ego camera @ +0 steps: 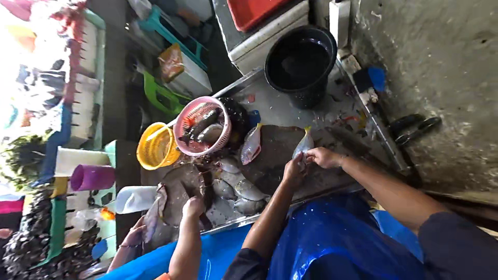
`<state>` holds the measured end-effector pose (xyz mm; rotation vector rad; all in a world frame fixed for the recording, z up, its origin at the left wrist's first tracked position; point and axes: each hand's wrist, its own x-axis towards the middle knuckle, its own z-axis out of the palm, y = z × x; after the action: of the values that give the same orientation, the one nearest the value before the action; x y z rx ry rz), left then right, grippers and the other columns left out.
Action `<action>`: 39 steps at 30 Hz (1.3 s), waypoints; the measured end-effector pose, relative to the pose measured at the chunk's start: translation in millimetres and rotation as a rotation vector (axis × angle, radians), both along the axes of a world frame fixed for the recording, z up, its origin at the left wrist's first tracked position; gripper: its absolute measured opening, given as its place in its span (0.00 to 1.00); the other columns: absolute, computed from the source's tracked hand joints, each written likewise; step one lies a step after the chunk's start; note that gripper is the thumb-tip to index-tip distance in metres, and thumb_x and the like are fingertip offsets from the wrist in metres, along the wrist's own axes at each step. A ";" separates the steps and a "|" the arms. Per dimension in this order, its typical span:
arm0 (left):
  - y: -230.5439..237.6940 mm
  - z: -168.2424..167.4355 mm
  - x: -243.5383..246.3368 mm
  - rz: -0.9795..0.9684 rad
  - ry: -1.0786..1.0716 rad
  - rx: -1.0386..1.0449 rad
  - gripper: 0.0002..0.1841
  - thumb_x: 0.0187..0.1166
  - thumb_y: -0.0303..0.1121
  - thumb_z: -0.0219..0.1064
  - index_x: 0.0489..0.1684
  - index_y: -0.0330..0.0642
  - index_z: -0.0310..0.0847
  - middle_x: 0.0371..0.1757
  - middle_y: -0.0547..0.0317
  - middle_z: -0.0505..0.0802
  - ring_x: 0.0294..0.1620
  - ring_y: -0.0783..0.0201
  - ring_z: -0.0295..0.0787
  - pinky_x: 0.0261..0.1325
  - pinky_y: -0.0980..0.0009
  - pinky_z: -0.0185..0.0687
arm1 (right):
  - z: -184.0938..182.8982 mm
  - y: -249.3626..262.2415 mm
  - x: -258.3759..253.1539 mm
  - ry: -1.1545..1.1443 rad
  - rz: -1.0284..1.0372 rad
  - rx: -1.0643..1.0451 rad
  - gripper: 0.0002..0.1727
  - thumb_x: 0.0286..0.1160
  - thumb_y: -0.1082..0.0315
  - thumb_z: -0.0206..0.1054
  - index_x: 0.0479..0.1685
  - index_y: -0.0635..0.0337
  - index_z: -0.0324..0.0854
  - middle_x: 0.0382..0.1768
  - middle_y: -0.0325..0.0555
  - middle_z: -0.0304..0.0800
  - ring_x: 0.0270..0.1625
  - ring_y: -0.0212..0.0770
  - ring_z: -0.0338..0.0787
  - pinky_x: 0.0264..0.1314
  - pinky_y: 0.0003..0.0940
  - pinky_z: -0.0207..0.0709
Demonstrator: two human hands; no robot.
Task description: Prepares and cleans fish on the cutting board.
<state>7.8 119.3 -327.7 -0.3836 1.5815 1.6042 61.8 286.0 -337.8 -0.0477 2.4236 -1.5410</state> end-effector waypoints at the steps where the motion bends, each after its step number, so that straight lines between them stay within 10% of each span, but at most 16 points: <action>1: -0.4 -0.1 -0.9 0.015 0.002 0.028 0.20 0.87 0.50 0.63 0.52 0.38 0.83 0.32 0.54 0.88 0.23 0.66 0.81 0.25 0.72 0.79 | 7.3 3.1 2.5 0.036 0.025 0.068 0.08 0.85 0.74 0.62 0.44 0.66 0.87 0.41 0.57 0.91 0.46 0.52 0.91 0.57 0.55 0.84; 8: -16.2 49.1 -18.5 0.225 0.190 0.210 0.18 0.89 0.42 0.62 0.69 0.43 0.77 0.52 0.48 0.92 0.45 0.56 0.92 0.45 0.59 0.91 | 84.1 26.1 42.8 0.556 -0.298 0.398 0.09 0.84 0.72 0.61 0.41 0.64 0.87 0.38 0.53 0.89 0.48 0.53 0.92 0.56 0.48 0.88; 11: -28.1 60.6 -48.2 0.278 0.269 0.269 0.17 0.90 0.40 0.59 0.73 0.47 0.74 0.56 0.49 0.91 0.50 0.56 0.91 0.49 0.57 0.91 | 49.8 43.7 29.3 0.113 -0.356 0.588 0.15 0.81 0.70 0.65 0.62 0.60 0.87 0.59 0.68 0.87 0.65 0.71 0.84 0.65 0.69 0.80; 13: -30.6 63.3 -68.8 0.274 0.318 0.223 0.18 0.90 0.38 0.61 0.75 0.47 0.73 0.56 0.48 0.91 0.50 0.55 0.92 0.49 0.55 0.91 | 31.4 45.0 -0.2 -0.104 -0.406 0.439 0.24 0.80 0.65 0.70 0.75 0.58 0.80 0.71 0.68 0.81 0.70 0.71 0.83 0.69 0.75 0.75; 19: -22.7 64.8 -96.2 0.232 0.433 0.146 0.17 0.88 0.36 0.63 0.70 0.40 0.75 0.41 0.47 0.92 0.33 0.58 0.90 0.35 0.62 0.90 | 50.5 -28.9 -118.9 0.188 -0.419 -0.394 0.32 0.90 0.54 0.60 0.89 0.54 0.61 0.62 0.54 0.90 0.54 0.48 0.94 0.58 0.51 0.90; 24: -40.7 75.8 -117.8 0.186 0.566 -0.026 0.17 0.84 0.37 0.69 0.63 0.36 0.81 0.38 0.47 0.93 0.30 0.60 0.90 0.34 0.64 0.88 | 48.0 -38.9 -152.7 0.286 -0.350 0.008 0.19 0.92 0.58 0.54 0.41 0.63 0.83 0.26 0.55 0.85 0.30 0.54 0.89 0.35 0.58 0.83; 30: -46.6 82.9 -138.8 0.074 0.639 -0.137 0.20 0.83 0.44 0.71 0.65 0.43 0.82 0.40 0.53 0.93 0.30 0.63 0.88 0.32 0.66 0.86 | 103.7 -36.7 -118.1 0.664 -0.523 -0.159 0.20 0.91 0.63 0.52 0.27 0.62 0.77 0.14 0.40 0.70 0.15 0.35 0.72 0.18 0.34 0.69; 32: -45.1 81.2 -145.2 0.086 0.597 -0.140 0.22 0.82 0.50 0.70 0.68 0.48 0.80 0.41 0.54 0.93 0.28 0.64 0.87 0.27 0.68 0.84 | 98.0 -23.2 -103.7 0.711 -0.637 -0.144 0.21 0.94 0.62 0.49 0.32 0.64 0.78 0.19 0.43 0.78 0.20 0.37 0.81 0.24 0.37 0.81; 35: -52.7 76.5 -152.9 0.053 0.571 -0.195 0.26 0.80 0.60 0.68 0.69 0.56 0.79 0.43 0.56 0.93 0.32 0.64 0.88 0.32 0.65 0.86 | 57.7 15.8 -90.4 0.339 -0.681 0.411 0.13 0.87 0.65 0.57 0.52 0.67 0.80 0.31 0.60 0.88 0.34 0.58 0.92 0.36 0.56 0.86; 37: -52.1 75.7 -158.9 0.061 0.543 -0.196 0.27 0.79 0.60 0.68 0.70 0.55 0.81 0.48 0.55 0.94 0.40 0.62 0.91 0.42 0.61 0.89 | 39.3 25.3 -92.8 -0.127 -0.520 0.492 0.44 0.79 0.57 0.72 0.91 0.62 0.55 0.62 0.76 0.85 0.61 0.78 0.87 0.59 0.78 0.77; 39: -44.9 73.7 -162.1 0.116 0.476 -0.101 0.26 0.83 0.56 0.67 0.72 0.51 0.79 0.50 0.56 0.93 0.42 0.64 0.90 0.43 0.64 0.87 | 32.6 7.2 -99.7 -0.086 -0.488 0.249 0.56 0.74 0.58 0.78 0.98 0.54 0.40 0.85 0.70 0.65 0.81 0.73 0.74 0.77 0.73 0.70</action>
<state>-154.3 74.4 -254.0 -0.1512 2.0324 1.7994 -37.9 293.1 -305.3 0.6883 2.6619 -1.3540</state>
